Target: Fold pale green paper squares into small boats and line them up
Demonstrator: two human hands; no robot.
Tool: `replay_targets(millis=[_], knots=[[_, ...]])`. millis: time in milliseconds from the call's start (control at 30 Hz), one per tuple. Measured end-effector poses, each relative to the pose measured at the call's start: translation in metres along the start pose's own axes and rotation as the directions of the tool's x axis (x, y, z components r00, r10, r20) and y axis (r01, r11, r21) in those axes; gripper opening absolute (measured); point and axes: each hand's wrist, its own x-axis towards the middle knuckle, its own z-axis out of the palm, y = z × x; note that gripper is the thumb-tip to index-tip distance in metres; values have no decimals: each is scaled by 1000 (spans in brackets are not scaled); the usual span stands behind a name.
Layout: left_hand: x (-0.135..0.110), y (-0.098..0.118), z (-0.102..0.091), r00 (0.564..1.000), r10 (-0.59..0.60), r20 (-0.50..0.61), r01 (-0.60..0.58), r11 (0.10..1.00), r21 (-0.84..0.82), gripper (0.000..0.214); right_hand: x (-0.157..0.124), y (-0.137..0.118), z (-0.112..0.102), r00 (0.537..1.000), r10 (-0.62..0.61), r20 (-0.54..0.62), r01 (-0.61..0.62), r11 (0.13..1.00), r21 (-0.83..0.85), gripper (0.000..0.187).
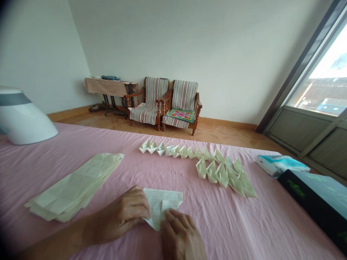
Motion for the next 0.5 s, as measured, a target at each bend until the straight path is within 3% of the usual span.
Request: replay_targets(millis=[233, 367, 500], knots=[[9, -2, 6, 982, -189, -20, 184, 971, -154, 9, 1, -4, 2, 999, -32, -39, 33, 999, 14, 27], [18, -2, 7, 952, -301, 54, 305, 946, -114, 15, 2, -6, 1, 999, -10, -36, 12, 998, 56, 28], [28, -2, 10, 942, -326, 75, 332, 939, -86, 27, 3, -7, -3, 1000, 2, -30, 0, 998, 69, 29]])
